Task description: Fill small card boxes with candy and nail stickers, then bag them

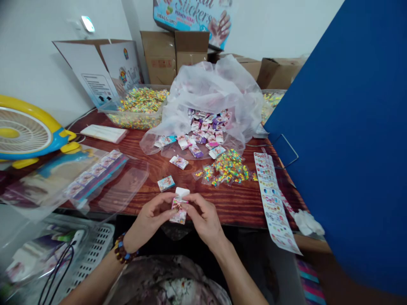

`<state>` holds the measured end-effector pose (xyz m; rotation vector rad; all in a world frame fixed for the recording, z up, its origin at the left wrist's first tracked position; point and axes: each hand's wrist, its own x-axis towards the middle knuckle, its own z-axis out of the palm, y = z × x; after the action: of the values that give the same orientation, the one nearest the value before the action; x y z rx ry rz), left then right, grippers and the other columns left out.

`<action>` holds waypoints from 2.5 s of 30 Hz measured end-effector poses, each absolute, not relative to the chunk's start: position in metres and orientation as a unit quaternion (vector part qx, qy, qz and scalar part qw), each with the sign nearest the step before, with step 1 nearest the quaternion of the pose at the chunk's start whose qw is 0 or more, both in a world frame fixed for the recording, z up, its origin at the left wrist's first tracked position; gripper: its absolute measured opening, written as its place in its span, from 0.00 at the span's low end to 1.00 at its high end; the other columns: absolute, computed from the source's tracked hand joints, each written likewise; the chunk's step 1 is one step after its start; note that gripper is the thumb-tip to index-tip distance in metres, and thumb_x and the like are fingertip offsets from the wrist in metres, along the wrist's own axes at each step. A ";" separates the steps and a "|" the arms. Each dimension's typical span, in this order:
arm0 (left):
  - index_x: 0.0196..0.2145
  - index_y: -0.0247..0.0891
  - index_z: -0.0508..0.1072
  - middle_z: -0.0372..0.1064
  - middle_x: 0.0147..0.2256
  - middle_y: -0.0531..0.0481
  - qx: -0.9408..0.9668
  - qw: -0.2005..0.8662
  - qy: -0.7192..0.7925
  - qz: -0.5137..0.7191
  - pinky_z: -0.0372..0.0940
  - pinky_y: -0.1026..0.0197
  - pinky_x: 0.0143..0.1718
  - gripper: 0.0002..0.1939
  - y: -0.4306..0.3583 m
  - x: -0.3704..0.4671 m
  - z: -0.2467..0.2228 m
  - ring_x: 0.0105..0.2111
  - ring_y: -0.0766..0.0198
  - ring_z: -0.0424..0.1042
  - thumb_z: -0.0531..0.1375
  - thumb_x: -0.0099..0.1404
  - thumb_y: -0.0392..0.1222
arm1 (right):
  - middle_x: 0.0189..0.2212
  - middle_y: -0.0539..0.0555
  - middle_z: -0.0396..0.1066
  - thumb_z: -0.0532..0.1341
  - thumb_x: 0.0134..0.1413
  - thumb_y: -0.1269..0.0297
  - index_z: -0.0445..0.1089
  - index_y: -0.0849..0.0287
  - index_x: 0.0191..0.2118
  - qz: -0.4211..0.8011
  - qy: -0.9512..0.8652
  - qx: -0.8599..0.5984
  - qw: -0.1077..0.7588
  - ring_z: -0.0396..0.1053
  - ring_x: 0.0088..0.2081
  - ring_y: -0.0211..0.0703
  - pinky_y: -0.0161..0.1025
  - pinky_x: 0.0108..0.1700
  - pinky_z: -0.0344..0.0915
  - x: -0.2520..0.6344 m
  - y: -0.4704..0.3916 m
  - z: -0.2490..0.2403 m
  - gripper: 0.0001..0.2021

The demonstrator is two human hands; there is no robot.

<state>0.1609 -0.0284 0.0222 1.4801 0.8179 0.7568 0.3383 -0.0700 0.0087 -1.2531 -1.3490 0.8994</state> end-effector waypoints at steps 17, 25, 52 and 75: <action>0.42 0.40 0.63 0.68 0.35 0.54 0.605 0.646 0.354 0.303 0.62 0.64 0.37 0.12 -0.042 0.159 0.025 0.35 0.67 0.68 0.61 0.64 0.44 | 0.28 0.51 0.73 0.57 0.60 0.61 0.73 0.59 0.33 0.437 -0.614 -0.520 0.403 0.69 0.32 0.39 0.33 0.35 0.63 0.353 -0.061 0.053 0.11; 0.42 0.41 0.62 0.68 0.36 0.53 0.626 0.638 0.353 0.276 0.62 0.63 0.37 0.13 -0.043 0.158 0.023 0.36 0.66 0.69 0.61 0.63 0.43 | 0.27 0.49 0.73 0.64 0.50 0.61 0.75 0.59 0.32 0.591 -0.504 -0.509 0.371 0.67 0.28 0.36 0.33 0.33 0.64 0.356 -0.058 0.055 0.07; 0.48 0.40 0.70 0.69 0.36 0.51 0.541 0.711 0.353 0.276 0.66 0.66 0.33 0.19 -0.050 0.172 0.012 0.31 0.68 0.68 0.65 0.59 0.42 | 0.40 0.53 0.79 0.62 0.56 0.64 0.79 0.52 0.40 0.395 -0.578 -0.550 0.455 0.77 0.40 0.46 0.43 0.46 0.72 0.357 -0.092 0.028 0.09; 0.53 0.43 0.71 0.72 0.44 0.47 0.664 0.632 0.326 0.232 0.66 0.60 0.42 0.20 -0.047 0.170 0.017 0.40 0.61 0.71 0.62 0.63 0.45 | 0.31 0.52 0.79 0.64 0.53 0.55 0.80 0.56 0.34 0.518 -0.498 -0.545 0.432 0.73 0.31 0.40 0.34 0.32 0.70 0.370 -0.098 0.032 0.11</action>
<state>0.1701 -0.0474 0.0166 1.5203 0.7459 0.5300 0.3703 -0.0976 0.0321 -1.3598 -1.2420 1.2909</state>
